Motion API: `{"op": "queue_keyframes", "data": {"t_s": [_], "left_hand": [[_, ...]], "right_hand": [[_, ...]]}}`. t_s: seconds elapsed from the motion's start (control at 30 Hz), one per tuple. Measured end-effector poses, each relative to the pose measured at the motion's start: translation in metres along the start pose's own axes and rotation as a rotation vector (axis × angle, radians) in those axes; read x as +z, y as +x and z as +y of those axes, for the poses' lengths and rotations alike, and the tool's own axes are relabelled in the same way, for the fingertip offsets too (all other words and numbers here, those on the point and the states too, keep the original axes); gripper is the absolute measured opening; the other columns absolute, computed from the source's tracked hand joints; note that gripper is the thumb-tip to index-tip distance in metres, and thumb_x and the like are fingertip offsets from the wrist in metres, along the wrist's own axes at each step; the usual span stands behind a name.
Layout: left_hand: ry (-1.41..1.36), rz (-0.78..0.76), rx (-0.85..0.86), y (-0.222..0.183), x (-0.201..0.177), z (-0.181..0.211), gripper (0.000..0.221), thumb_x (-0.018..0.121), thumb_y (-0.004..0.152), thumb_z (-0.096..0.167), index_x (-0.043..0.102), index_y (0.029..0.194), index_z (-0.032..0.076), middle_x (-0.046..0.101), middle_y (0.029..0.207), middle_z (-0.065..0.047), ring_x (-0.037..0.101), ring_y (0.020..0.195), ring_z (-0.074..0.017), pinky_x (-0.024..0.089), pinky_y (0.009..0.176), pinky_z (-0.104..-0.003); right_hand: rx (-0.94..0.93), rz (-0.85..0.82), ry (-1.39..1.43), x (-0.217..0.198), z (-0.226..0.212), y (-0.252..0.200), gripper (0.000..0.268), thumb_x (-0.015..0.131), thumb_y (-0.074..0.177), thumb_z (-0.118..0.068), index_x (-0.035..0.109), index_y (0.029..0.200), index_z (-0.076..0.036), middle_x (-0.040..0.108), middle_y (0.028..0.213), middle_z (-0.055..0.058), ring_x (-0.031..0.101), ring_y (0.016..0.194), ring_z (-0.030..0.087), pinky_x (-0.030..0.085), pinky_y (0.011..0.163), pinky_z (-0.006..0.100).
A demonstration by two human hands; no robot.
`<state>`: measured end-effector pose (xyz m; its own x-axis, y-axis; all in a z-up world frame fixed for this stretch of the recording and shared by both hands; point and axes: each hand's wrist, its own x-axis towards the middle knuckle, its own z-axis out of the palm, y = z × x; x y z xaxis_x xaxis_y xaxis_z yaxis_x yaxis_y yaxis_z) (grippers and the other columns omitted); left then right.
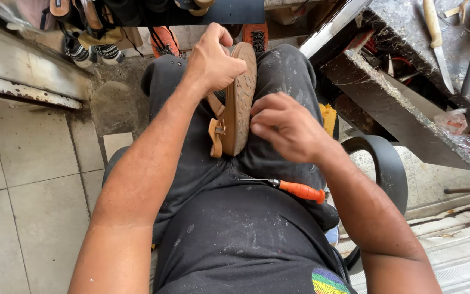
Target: Hand-stitching the sole of a leather sandal using a needle and thread
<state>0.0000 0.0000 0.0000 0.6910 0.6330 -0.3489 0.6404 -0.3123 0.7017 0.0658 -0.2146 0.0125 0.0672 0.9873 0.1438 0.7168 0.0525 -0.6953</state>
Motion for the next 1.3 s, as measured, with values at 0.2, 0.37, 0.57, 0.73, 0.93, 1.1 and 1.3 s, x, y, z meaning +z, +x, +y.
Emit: {"op": "queue_keyframes", "data": {"t_s": [0.2, 0.37, 0.57, 0.73, 0.93, 1.1, 1.3], "left_hand": [[-0.153, -0.012, 0.073, -0.015, 0.018, -0.01, 0.029, 0.066, 0.069, 0.024, 0.051, 0.094, 0.021, 0.054, 0.078, 0.008, 0.049, 0.068, -0.0097, 0.044, 0.062, -0.032], [-0.207, -0.013, 0.157, -0.032, 0.02, -0.013, 0.024, 0.071, 0.079, 0.022, 0.055, 0.096, 0.02, 0.057, 0.079, 0.007, 0.052, 0.071, -0.0081, 0.049, 0.065, -0.028], [-0.221, 0.006, 0.345, -0.039, 0.025, -0.053, 0.034, 0.08, 0.08, 0.017, 0.07, 0.113, 0.013, 0.066, 0.108, -0.011, 0.066, 0.108, -0.0296, 0.055, 0.092, -0.041], [-0.017, 0.014, 0.33, -0.089, -0.001, -0.036, 0.059, 0.072, 0.084, 0.004, 0.052, 0.139, -0.003, 0.054, 0.128, -0.03, 0.056, 0.125, -0.0461, 0.046, 0.107, -0.054], [0.543, -0.075, 0.18, -0.102, -0.006, -0.079, 0.057, 0.074, 0.087, 0.034, 0.052, 0.134, 0.011, 0.071, 0.097, -0.023, 0.072, 0.094, -0.0499, 0.054, 0.082, -0.065], [-0.495, 0.078, 0.763, -0.103, -0.011, -0.082, 0.021, 0.074, 0.093, 0.011, 0.068, 0.074, 0.003, 0.069, 0.119, -0.016, 0.064, 0.119, -0.0266, 0.052, 0.099, -0.029], [-1.291, -0.226, 0.682, -0.103, 0.045, -0.091, 0.04, 0.053, 0.1, 0.022, 0.043, 0.064, 0.01, 0.039, 0.063, -0.008, 0.043, 0.061, -0.0217, 0.037, 0.06, -0.032]], "right_hand": [[-0.024, 0.257, 1.069, 0.003, 0.008, -0.012, 0.025, 0.055, 0.108, -0.027, 0.065, 0.093, -0.01, 0.065, 0.132, 0.019, 0.053, 0.142, 0.034, 0.043, 0.127, 0.055], [0.259, 0.463, 1.227, 0.012, 0.009, -0.003, 0.028, 0.058, 0.098, -0.016, 0.053, 0.072, -0.005, 0.057, 0.078, 0.013, 0.056, 0.07, 0.023, 0.05, 0.051, 0.029], [0.398, 0.547, 0.301, 0.044, 0.036, 0.007, 0.025, 0.089, 0.077, -0.014, 0.066, 0.088, -0.009, 0.056, 0.076, 0.003, 0.06, 0.07, 0.019, 0.047, 0.058, 0.032], [0.471, 0.444, -0.166, 0.044, 0.026, 0.008, 0.043, 0.087, 0.084, -0.042, 0.061, 0.1, -0.012, 0.067, 0.07, 0.003, 0.071, 0.073, 0.033, 0.054, 0.062, 0.048], [0.461, 0.487, -0.323, 0.052, 0.031, 0.005, 0.052, 0.082, 0.084, -0.063, 0.064, 0.082, -0.014, 0.06, 0.062, 0.005, 0.069, 0.065, 0.034, 0.053, 0.059, 0.045], [0.39, 0.558, -0.352, 0.063, 0.032, 0.004, 0.052, 0.081, 0.085, -0.061, 0.059, 0.079, -0.014, 0.058, 0.063, 0.006, 0.069, 0.065, 0.032, 0.054, 0.058, 0.043], [0.437, 0.514, -0.379, 0.064, 0.037, 0.001, 0.05, 0.081, 0.084, -0.064, 0.059, 0.079, -0.019, 0.058, 0.064, 0.001, 0.069, 0.066, 0.027, 0.053, 0.06, 0.039]]}}
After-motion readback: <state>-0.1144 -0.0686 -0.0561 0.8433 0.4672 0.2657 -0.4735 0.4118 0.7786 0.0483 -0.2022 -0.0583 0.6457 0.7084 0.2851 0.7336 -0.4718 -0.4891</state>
